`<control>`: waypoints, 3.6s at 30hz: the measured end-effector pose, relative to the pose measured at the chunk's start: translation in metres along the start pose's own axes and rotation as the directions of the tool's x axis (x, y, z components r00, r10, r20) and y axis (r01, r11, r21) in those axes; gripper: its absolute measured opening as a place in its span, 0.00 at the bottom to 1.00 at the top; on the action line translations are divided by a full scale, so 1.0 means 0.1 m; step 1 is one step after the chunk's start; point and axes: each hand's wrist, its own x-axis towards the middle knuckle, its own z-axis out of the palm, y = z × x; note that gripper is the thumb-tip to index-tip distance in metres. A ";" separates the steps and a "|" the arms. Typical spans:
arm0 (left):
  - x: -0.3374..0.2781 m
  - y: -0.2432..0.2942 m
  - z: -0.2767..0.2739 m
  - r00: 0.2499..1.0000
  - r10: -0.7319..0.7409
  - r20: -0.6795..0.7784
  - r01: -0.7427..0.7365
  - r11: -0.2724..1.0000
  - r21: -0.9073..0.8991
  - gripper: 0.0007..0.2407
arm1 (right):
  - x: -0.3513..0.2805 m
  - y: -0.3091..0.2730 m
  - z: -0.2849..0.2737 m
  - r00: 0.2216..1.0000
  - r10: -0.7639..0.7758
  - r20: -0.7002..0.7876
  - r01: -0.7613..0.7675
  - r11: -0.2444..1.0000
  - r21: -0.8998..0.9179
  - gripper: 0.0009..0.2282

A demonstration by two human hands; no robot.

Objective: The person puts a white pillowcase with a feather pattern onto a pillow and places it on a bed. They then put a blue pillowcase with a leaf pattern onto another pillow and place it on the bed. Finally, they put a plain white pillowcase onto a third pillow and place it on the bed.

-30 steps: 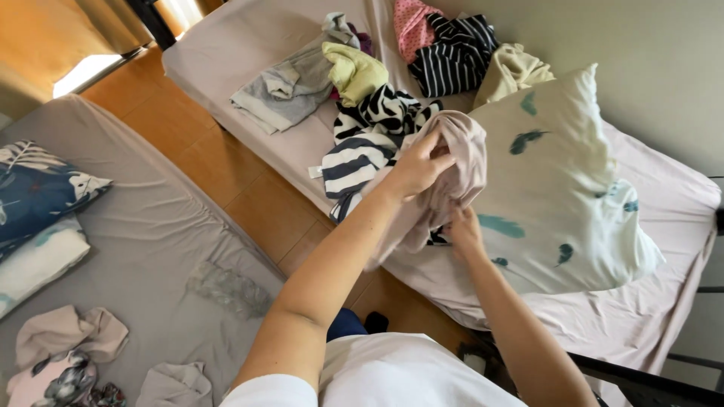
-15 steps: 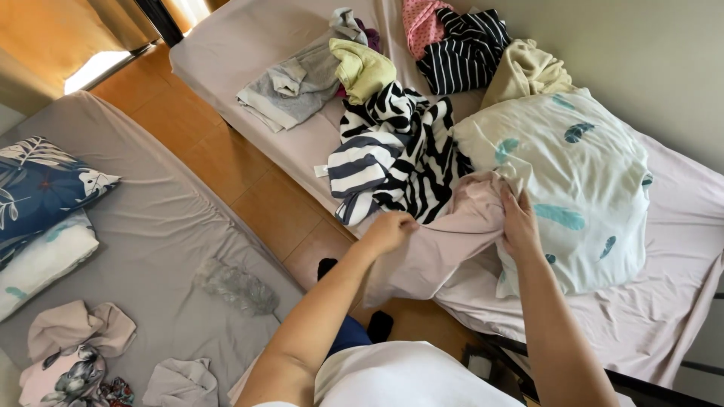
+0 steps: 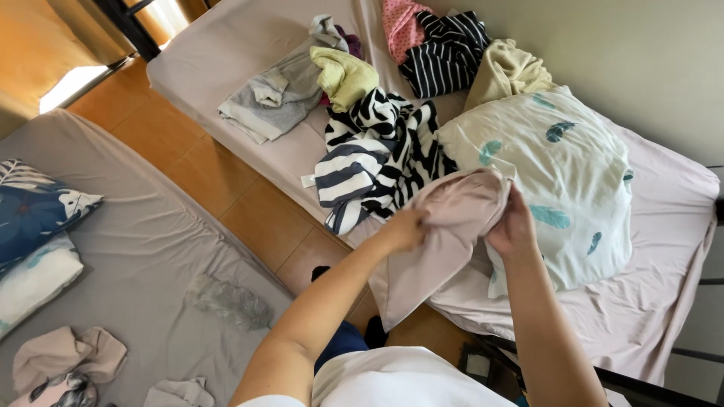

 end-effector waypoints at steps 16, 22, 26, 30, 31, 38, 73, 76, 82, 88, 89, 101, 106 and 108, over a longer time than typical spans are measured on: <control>0.14 0.22 -0.17 0.797 0.127 -0.590 -0.271 0.949 -0.162 0.26 | 0.67 0.00 -2.20 0.664 0.287 -0.690 -0.196 0.958 0.210 0.43; -0.19 -0.05 0.44 0.973 0.145 -0.179 -0.174 0.972 -0.157 0.14 | 1.71 -0.22 -4.15 0.717 0.143 -0.683 0.060 0.963 0.264 0.08; -0.11 -0.05 0.56 0.996 0.037 -0.078 -0.053 0.975 -0.216 0.14 | 0.98 -0.27 -3.17 0.869 -0.112 -0.483 0.242 0.946 0.216 0.15; 0.15 0.01 0.72 0.975 0.011 -0.221 -0.084 0.942 -0.324 0.16 | 0.13 -0.15 -2.72 0.999 -0.042 -0.025 0.047 0.962 0.270 0.20; 0.17 0.08 0.70 0.979 0.025 -0.204 -0.092 0.942 -0.322 0.16 | -0.08 0.00 -2.82 0.997 -0.061 -0.037 0.069 0.959 0.274 0.20; 0.49 0.12 0.76 0.817 0.291 -0.499 -0.316 0.948 0.035 0.18 | -1.19 1.26 -2.56 0.838 0.545 0.008 -0.509 0.788 -0.346 0.08; 0.04 -0.50 0.55 0.879 -0.011 -0.477 0.029 0.999 0.031 0.26 | -0.31 1.30 -2.27 0.756 0.222 -0.616 -0.310 0.950 -0.038 0.15; 0.32 -0.35 0.44 0.958 -0.212 -0.196 0.259 0.931 0.257 0.30 | -0.39 1.31 -2.49 0.752 0.301 -0.587 -0.316 0.945 0.080 0.15; 0.89 -0.71 0.78 0.980 -0.195 -0.036 0.185 0.836 0.517 0.36 | -0.57 0.99 -1.63 0.640 0.443 -0.628 -0.380 0.892 0.243 0.37; 0.72 -0.80 0.95 0.962 -0.180 -0.205 0.238 0.922 0.306 0.09 | -0.26 1.01 -1.90 0.573 0.559 -0.599 -0.583 0.792 0.181 0.43; 0.59 -0.70 0.88 0.961 -0.160 -0.226 0.210 0.953 0.219 0.09 | -0.20 1.07 -2.18 0.584 0.547 -0.600 -0.578 0.799 0.167 0.39; 0.25 -0.72 0.38 0.981 -0.176 -0.085 0.186 0.975 0.123 0.11 | -0.24 1.31 -2.13 0.724 0.333 -0.604 -0.444 0.895 -0.038 0.14; 0.28 -0.38 0.22 0.999 -0.043 -0.033 0.050 0.963 0.264 0.28 | -0.37 1.28 -2.12 0.737 0.311 -0.600 -0.409 0.912 -0.030 0.13; 0.39 -0.42 0.32 0.987 -0.116 0.108 0.049 0.871 0.489 0.36 | -0.43 1.24 -2.12 0.752 0.319 -0.576 -0.402 0.915 -0.018 0.14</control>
